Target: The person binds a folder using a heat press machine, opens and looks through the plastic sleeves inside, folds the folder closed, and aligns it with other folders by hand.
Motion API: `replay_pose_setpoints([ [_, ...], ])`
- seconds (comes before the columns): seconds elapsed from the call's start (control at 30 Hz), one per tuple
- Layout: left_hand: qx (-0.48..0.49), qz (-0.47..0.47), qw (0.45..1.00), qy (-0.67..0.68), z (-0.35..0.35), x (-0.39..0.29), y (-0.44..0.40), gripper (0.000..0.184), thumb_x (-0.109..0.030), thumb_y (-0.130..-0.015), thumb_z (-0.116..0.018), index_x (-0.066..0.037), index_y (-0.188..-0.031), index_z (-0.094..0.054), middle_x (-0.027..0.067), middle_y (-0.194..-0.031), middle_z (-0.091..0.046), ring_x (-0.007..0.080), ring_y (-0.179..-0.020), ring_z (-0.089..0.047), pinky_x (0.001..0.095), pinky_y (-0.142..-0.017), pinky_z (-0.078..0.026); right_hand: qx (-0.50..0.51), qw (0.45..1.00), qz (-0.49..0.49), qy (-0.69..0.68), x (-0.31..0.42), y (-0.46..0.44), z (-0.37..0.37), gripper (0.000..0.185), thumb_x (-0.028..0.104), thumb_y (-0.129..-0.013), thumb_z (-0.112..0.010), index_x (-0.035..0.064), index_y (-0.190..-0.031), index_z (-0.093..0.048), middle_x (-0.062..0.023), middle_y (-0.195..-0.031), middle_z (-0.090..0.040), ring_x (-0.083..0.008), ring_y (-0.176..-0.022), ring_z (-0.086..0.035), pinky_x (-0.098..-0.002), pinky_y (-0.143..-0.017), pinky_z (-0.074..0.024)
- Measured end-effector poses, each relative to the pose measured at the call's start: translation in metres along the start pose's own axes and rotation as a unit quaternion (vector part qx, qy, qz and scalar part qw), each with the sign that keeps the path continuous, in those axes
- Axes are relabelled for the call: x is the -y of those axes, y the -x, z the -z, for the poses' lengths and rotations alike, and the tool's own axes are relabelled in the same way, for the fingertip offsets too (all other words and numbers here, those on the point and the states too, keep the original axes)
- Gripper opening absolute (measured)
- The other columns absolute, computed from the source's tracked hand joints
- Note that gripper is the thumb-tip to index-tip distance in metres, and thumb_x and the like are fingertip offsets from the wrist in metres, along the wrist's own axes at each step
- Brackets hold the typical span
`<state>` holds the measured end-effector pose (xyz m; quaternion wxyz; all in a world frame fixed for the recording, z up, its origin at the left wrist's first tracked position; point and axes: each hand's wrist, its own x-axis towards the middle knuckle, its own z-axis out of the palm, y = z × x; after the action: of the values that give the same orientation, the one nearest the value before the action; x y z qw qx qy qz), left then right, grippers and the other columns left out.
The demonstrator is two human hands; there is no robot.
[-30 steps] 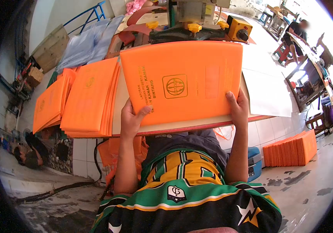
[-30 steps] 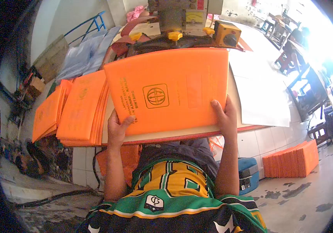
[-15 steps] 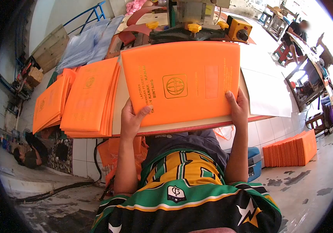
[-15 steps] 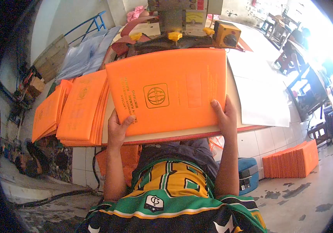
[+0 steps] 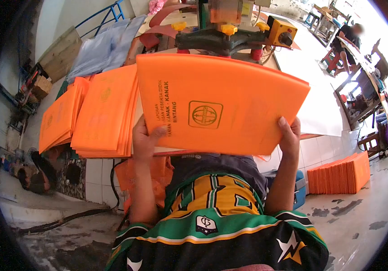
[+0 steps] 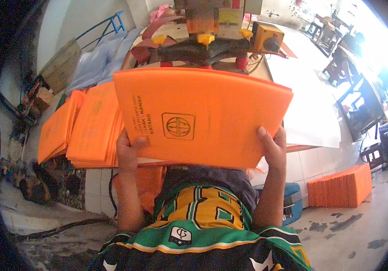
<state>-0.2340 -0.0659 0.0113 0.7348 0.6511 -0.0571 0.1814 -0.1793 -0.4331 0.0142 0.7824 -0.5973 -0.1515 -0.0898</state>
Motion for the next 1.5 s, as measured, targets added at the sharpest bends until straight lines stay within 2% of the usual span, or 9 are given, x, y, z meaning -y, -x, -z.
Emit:
replay_pose_setpoints([
  [0.13, 0.048, 0.019, 0.998, -0.023, 0.025, -0.026, 0.009, 0.061, -0.028, -0.082, -0.072, 0.004, -0.126, -0.047, 0.01, -0.113, -0.061, 0.0154, -0.099, -0.06, 0.0295, -0.085, -0.05, -0.035, 0.998, -0.01, -0.058, 0.03, 0.017, -0.024, 0.048, 0.023, -0.08, -0.066, -0.0057, -0.115, -0.052, -0.0125, -0.105, -0.061, -0.0193, -0.096, -0.06, -0.0315, -0.081, -0.0472],
  [0.3, 0.121, -0.063, 0.892, 0.431, 0.04, -0.046, 0.025, 0.099, -0.058, -0.073, -0.069, 0.002, -0.141, -0.028, 0.0125, -0.141, -0.038, 0.0222, -0.128, -0.04, 0.0428, -0.104, -0.036, -0.072, 0.99, 0.009, -0.123, 0.033, 0.019, -0.051, 0.048, 0.03, -0.086, -0.056, -0.0029, -0.12, -0.049, -0.0162, -0.109, -0.06, -0.0233, -0.094, -0.063, -0.0345, -0.079, -0.0535],
  [0.4, 0.146, -0.11, 0.887, 0.425, 0.047, -0.008, 0.051, 0.11, -0.071, -0.068, -0.062, -0.005, -0.146, -0.019, 0.0099, -0.15, -0.025, 0.0304, -0.136, -0.028, 0.0499, -0.107, -0.03, -0.071, 0.979, 0.002, -0.193, 0.026, 0.028, -0.088, 0.048, 0.033, -0.092, -0.046, -0.0013, -0.127, -0.042, -0.0164, -0.116, -0.056, -0.0249, -0.103, -0.059, -0.0386, -0.086, -0.0506],
  [0.5, 0.139, -0.159, 0.923, 0.321, -0.002, -0.002, 0.062, 0.094, -0.061, -0.079, -0.06, -0.004, -0.143, -0.023, 0.0126, -0.145, -0.033, 0.0319, -0.131, -0.035, 0.0491, -0.105, -0.034, -0.079, 0.957, -0.043, -0.277, 0.005, 0.053, -0.135, 0.041, 0.019, -0.091, -0.056, 0.0068, -0.128, -0.042, -0.0104, -0.121, -0.053, -0.0231, -0.11, -0.054, -0.0389, -0.09, -0.0468],
  [0.6, -0.129, -0.035, 0.963, 0.236, -0.021, -0.023, 0.065, 0.066, -0.042, -0.083, -0.068, -0.003, -0.129, -0.042, 0.0105, -0.118, -0.054, 0.0222, -0.107, -0.055, 0.0401, -0.089, -0.047, 0.008, 0.949, -0.085, -0.305, 0.0, 0.058, -0.139, 0.044, 0.016, -0.09, -0.058, 0.0056, -0.129, -0.041, -0.0102, -0.124, -0.052, -0.0232, -0.112, -0.053, -0.0399, -0.092, -0.0449],
  [0.73, -0.115, -0.11, 0.987, -0.028, 0.03, -0.01, 0.076, 0.057, -0.023, -0.089, -0.057, 0.002, -0.134, -0.034, 0.0172, -0.13, -0.047, 0.0316, -0.115, -0.051, 0.0463, -0.094, -0.044, 0.173, 0.927, -0.151, -0.295, 0.007, 0.045, -0.1, 0.06, 0.026, -0.084, -0.063, -0.0014, -0.132, -0.04, -0.0136, -0.126, -0.052, -0.0241, -0.118, -0.05, -0.0368, -0.098, -0.0392],
  [0.83, -0.161, -0.016, 0.966, 0.201, 0.048, -0.015, 0.078, 0.051, -0.019, -0.089, -0.056, 0.004, -0.132, -0.037, 0.0173, -0.125, -0.05, 0.0312, -0.111, -0.054, 0.0452, -0.092, -0.047, 0.285, 0.911, -0.166, -0.248, 0.019, 0.045, -0.095, 0.059, 0.026, -0.085, -0.063, -0.0033, -0.131, -0.042, -0.0141, -0.123, -0.055, -0.023, -0.117, -0.051, -0.035, -0.098, -0.0383],
  [0.97, -0.158, -0.029, 0.979, 0.124, 0.052, -0.021, 0.078, 0.028, -0.019, -0.079, -0.072, -0.002, -0.096, -0.058, 0.0031, -0.087, -0.059, 0.0125, -0.075, -0.056, 0.0267, -0.066, -0.046, 0.369, 0.91, -0.181, -0.057, 0.023, 0.05, -0.102, 0.049, 0.016, -0.091, -0.058, -0.0041, -0.132, -0.041, -0.0134, -0.121, -0.056, -0.0174, -0.113, -0.052, -0.0323, -0.098, -0.0378],
  [1.5, 0.012, -0.104, 0.994, 0.021, -0.044, -0.059, -0.022, 0.023, -0.014, -0.084, -0.069, -0.001, -0.101, -0.06, 0.003, -0.093, -0.063, 0.0096, -0.083, -0.058, 0.0237, -0.075, -0.047, 0.029, 0.998, 0.045, -0.027, 0.013, -0.015, -0.081, 0.049, 0.022, -0.091, -0.06, -0.0049, -0.128, -0.045, -0.009, -0.117, -0.057, -0.016, -0.11, -0.052, -0.0295, -0.095, -0.0381],
])
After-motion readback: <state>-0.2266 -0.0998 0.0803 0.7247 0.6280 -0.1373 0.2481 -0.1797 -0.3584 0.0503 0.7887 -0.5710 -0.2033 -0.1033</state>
